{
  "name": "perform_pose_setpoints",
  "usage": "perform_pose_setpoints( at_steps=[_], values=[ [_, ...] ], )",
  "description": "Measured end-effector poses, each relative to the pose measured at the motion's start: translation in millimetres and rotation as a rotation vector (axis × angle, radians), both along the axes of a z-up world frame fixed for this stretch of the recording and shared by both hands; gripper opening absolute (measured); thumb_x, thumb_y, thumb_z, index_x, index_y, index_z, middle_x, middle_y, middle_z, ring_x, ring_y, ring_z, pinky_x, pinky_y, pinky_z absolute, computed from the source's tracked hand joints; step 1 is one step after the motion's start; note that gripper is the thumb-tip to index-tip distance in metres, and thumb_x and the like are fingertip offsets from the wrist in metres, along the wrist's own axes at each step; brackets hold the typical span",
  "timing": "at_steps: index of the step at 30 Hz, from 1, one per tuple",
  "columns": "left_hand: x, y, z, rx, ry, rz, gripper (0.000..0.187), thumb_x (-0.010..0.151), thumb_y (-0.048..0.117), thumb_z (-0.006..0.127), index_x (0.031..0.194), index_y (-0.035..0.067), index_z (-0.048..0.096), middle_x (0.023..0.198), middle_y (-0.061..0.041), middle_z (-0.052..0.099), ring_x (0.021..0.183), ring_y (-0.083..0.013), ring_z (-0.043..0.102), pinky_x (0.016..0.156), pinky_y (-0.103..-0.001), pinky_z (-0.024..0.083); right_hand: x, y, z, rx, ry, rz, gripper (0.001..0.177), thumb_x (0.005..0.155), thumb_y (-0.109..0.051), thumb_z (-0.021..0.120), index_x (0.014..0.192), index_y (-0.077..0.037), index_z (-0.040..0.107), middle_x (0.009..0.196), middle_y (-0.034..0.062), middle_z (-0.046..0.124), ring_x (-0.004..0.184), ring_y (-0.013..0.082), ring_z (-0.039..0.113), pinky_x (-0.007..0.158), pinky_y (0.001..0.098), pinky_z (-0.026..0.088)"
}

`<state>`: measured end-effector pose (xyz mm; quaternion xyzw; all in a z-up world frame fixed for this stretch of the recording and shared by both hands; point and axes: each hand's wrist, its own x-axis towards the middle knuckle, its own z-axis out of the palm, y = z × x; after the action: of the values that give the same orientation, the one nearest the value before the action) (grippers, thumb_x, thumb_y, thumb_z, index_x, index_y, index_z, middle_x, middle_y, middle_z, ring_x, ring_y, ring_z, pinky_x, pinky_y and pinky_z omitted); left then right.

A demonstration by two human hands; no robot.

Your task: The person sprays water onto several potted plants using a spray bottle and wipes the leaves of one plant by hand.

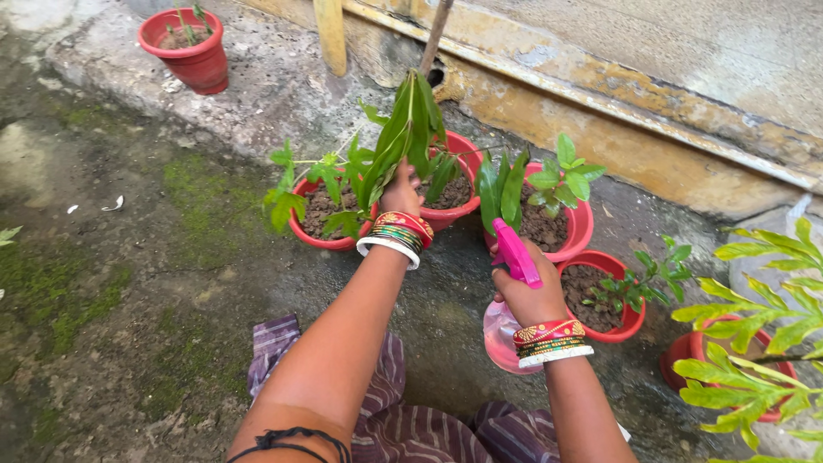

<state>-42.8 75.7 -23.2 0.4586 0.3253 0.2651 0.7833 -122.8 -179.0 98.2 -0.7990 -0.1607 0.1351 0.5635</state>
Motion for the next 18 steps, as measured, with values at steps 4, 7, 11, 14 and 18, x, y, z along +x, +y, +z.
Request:
perform_pose_setpoints(
  at_steps=[4,7,11,14,18],
  values=[
    [3,-3,-10,0.062,0.136,-0.281,0.04,0.089,0.043,0.062,0.117,0.016,0.067,0.113,0.0,0.069,0.095,-0.0164,0.067,0.067,-0.035,0.047,1,3,-3,-0.037,-0.045,0.004,0.035,0.078,0.001,0.065,0.112,-0.007,0.066,0.092,0.004,0.069,0.058,0.0139,0.065,0.054,0.0317,0.055],
    [10,-12,-27,0.185,0.014,-0.378,0.036,0.086,0.031,0.069,0.117,0.013,0.067,0.112,-0.001,0.07,0.094,-0.0147,0.069,0.075,-0.032,0.054,1,4,-7,-0.043,-0.081,0.015,0.035,0.079,0.0,0.066,0.113,-0.006,0.067,0.09,0.0051,0.068,0.058,0.0137,0.065,0.054,0.0314,0.055],
    [-21,-18,-12,0.378,0.094,-0.359,0.037,0.086,0.035,0.072,0.113,0.009,0.07,0.098,-0.005,0.075,0.081,-0.0193,0.068,0.074,-0.031,0.055,1,10,-10,0.048,-0.062,0.04,0.035,0.079,0.001,0.066,0.114,-0.004,0.066,0.091,0.0071,0.067,0.058,0.0148,0.063,0.054,0.0316,0.053],
    [-60,-21,35,0.463,0.244,-0.448,0.038,0.09,0.042,0.071,0.104,0.007,0.074,0.088,-0.005,0.075,0.077,-0.0178,0.069,0.072,-0.032,0.055,-2,18,-9,0.082,-0.055,0.035,0.037,0.078,0.001,0.065,0.115,-0.004,0.065,0.093,0.0062,0.069,0.058,0.0146,0.064,0.052,0.0315,0.055],
    [-112,-20,100,0.286,0.25,-0.766,0.04,0.092,0.048,0.066,0.098,0.009,0.075,0.088,0.0,0.075,0.074,-0.0123,0.067,0.066,-0.032,0.053,-6,23,-6,0.044,-0.076,0.015,0.036,0.079,0.002,0.064,0.115,-0.003,0.066,0.091,0.0087,0.07,0.056,0.0166,0.065,0.051,0.0323,0.055]
  ],
)
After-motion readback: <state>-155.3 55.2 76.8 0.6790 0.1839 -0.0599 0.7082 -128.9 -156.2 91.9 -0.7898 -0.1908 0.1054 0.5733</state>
